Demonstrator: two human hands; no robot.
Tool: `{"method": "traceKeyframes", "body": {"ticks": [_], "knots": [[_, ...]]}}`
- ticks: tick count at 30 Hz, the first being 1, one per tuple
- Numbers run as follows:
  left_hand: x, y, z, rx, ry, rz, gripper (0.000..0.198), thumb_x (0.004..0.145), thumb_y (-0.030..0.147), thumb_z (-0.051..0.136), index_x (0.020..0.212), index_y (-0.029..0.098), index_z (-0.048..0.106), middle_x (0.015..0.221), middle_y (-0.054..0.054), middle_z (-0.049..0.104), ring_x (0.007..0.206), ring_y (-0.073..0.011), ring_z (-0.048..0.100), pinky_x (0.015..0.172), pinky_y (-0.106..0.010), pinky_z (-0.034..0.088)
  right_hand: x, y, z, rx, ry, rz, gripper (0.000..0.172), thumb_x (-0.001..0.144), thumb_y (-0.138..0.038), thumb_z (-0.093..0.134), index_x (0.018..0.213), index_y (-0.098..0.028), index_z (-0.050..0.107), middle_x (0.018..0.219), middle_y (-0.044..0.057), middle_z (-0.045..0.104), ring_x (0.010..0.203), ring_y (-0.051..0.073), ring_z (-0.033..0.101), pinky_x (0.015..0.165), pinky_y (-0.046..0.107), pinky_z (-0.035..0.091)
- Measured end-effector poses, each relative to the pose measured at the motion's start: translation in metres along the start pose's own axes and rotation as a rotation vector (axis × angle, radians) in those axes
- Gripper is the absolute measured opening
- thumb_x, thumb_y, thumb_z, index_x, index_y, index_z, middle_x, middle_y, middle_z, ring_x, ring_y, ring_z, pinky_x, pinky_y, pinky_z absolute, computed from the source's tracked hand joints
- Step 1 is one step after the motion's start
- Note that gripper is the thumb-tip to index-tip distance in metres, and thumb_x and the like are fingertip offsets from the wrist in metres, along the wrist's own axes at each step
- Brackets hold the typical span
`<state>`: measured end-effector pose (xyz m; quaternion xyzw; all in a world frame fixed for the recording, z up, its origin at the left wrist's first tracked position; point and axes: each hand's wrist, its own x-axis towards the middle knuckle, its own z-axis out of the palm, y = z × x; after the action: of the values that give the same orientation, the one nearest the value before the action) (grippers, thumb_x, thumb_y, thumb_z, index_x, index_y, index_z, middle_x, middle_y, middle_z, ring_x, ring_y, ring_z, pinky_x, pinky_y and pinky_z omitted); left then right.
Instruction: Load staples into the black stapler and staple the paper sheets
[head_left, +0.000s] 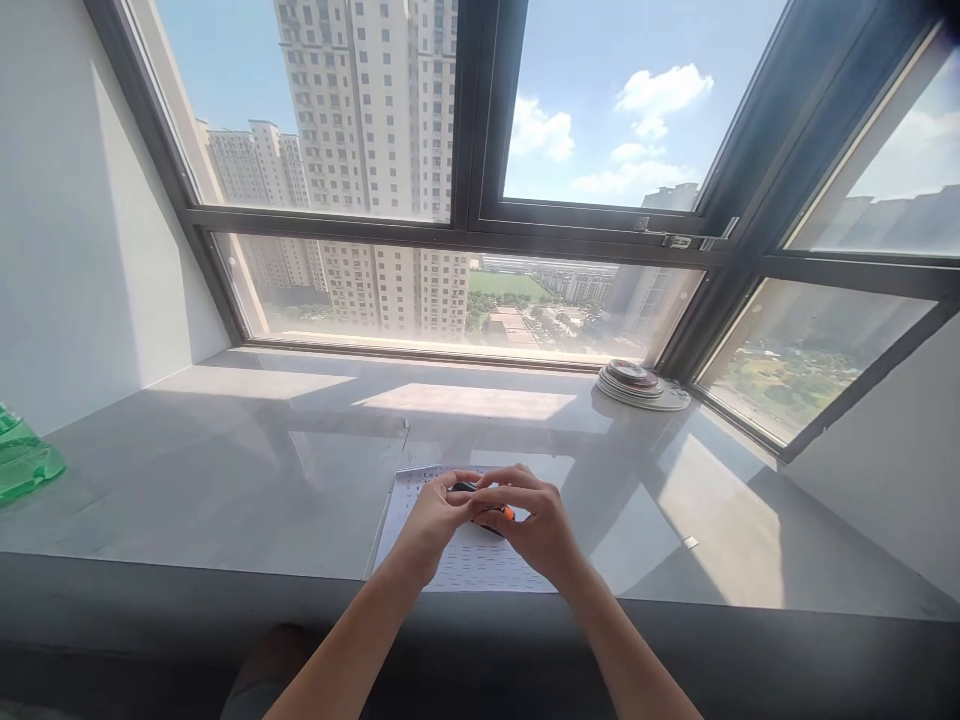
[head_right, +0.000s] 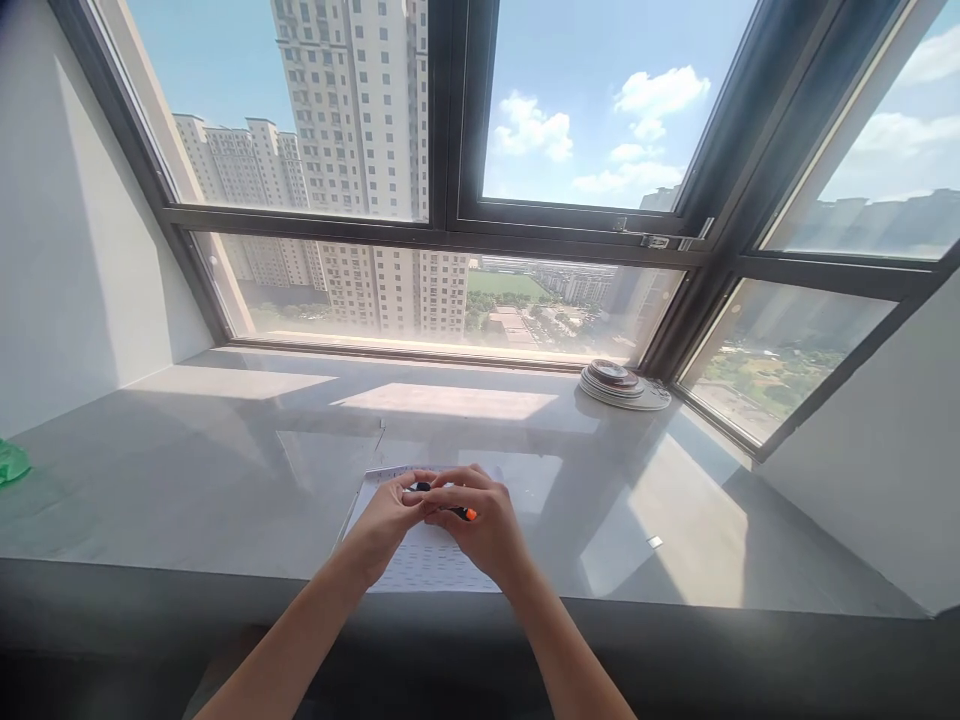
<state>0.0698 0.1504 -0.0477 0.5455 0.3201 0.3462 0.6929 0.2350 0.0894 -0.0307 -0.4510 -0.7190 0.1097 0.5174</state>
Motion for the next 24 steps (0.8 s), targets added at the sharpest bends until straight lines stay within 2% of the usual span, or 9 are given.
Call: {"method": "traceKeyframes", "body": {"ticks": [5,8,10,12,14,15,17,19,24], "knots": [[-0.003,0.000,0.008,0.033,0.041,0.047,0.056,0.071,0.052,0.086,0.112,0.018,0.070,0.089,-0.015,0.080,0.098,-0.0349,0.073,0.094,-0.048,0.049,-0.005,0.007,0.000,-0.017,0.055,-0.034,0.023,0.098,-0.025,0.060,0.106,-0.034,0.079,0.094,0.003,0.078,0.086,0.022,0.069,0.077,0.037,0.060],[0.001,0.007,-0.001,0.101,0.076,0.086,0.050,0.072,0.047,0.086,0.112,0.020,0.071,0.096,-0.016,0.080,0.100,-0.0351,0.074,0.090,-0.047,0.052,0.003,0.036,-0.014,-0.097,0.166,0.089,0.018,0.094,-0.029,0.064,0.101,-0.030,0.080,0.091,0.003,0.079,0.083,0.022,0.071,0.079,0.038,0.060],[0.014,0.012,-0.022,0.196,0.202,0.162,0.042,0.078,0.046,0.081,0.111,0.021,0.072,0.095,-0.014,0.080,0.095,-0.0329,0.075,0.088,-0.045,0.054,0.013,0.075,-0.033,-0.153,0.243,0.231,0.017,0.087,-0.031,0.068,0.099,-0.026,0.080,0.094,0.004,0.079,0.080,0.022,0.073,0.079,0.037,0.061],[0.035,0.013,-0.052,0.314,0.427,0.287,0.031,0.083,0.042,0.073,0.104,0.020,0.073,0.093,-0.012,0.079,0.089,-0.0303,0.074,0.087,-0.043,0.054,0.024,0.125,-0.055,-0.231,0.294,0.355,0.016,0.081,-0.028,0.067,0.088,-0.022,0.080,0.087,0.005,0.079,0.078,0.023,0.074,0.078,0.036,0.061],[0.061,0.008,-0.086,0.503,0.615,0.317,0.016,0.082,0.032,0.071,0.093,0.020,0.074,0.087,-0.010,0.078,0.086,-0.0293,0.073,0.089,-0.042,0.053,0.030,0.174,-0.074,-0.374,0.279,0.500,0.016,0.077,-0.022,0.065,0.083,-0.018,0.079,0.079,0.007,0.078,0.077,0.024,0.074,0.080,0.035,0.058],[0.075,0.003,-0.102,0.592,0.654,0.303,0.012,0.080,0.028,0.071,0.088,0.021,0.075,0.086,-0.011,0.078,0.087,-0.0298,0.073,0.091,-0.041,0.052,0.030,0.195,-0.081,-0.460,0.245,0.538,0.018,0.078,-0.020,0.063,0.085,-0.017,0.079,0.081,0.008,0.079,0.079,0.024,0.074,0.081,0.034,0.057],[0.100,-0.011,-0.130,0.692,0.637,0.283,0.012,0.079,0.022,0.068,0.089,0.020,0.076,0.097,-0.012,0.078,0.094,-0.0298,0.072,0.094,-0.039,0.052,0.030,0.227,-0.087,-0.601,0.162,0.559,0.023,0.078,-0.015,0.059,0.089,-0.018,0.080,0.085,0.009,0.079,0.084,0.025,0.074,0.081,0.033,0.054],[0.120,-0.025,-0.149,0.875,0.571,0.245,0.023,0.083,0.019,0.060,0.100,0.018,0.075,0.115,-0.014,0.074,0.106,-0.0294,0.069,0.097,-0.039,0.052,0.028,0.247,-0.086,-0.660,0.112,0.548,0.028,0.081,-0.012,0.056,0.093,-0.019,0.080,0.090,0.010,0.080,0.088,0.025,0.074,0.081,0.032,0.053],[0.150,-0.048,-0.173,1.292,0.394,0.306,0.055,0.088,0.007,0.045,0.139,0.020,0.062,0.159,-0.010,0.045,0.140,-0.0315,0.049,0.115,-0.048,0.041,0.029,0.268,-0.075,-0.641,0.027,0.473,0.035,0.087,-0.010,0.051,0.103,-0.021,0.080,0.103,0.009,0.079,0.100,0.024,0.072,0.091,0.031,0.051]]}}
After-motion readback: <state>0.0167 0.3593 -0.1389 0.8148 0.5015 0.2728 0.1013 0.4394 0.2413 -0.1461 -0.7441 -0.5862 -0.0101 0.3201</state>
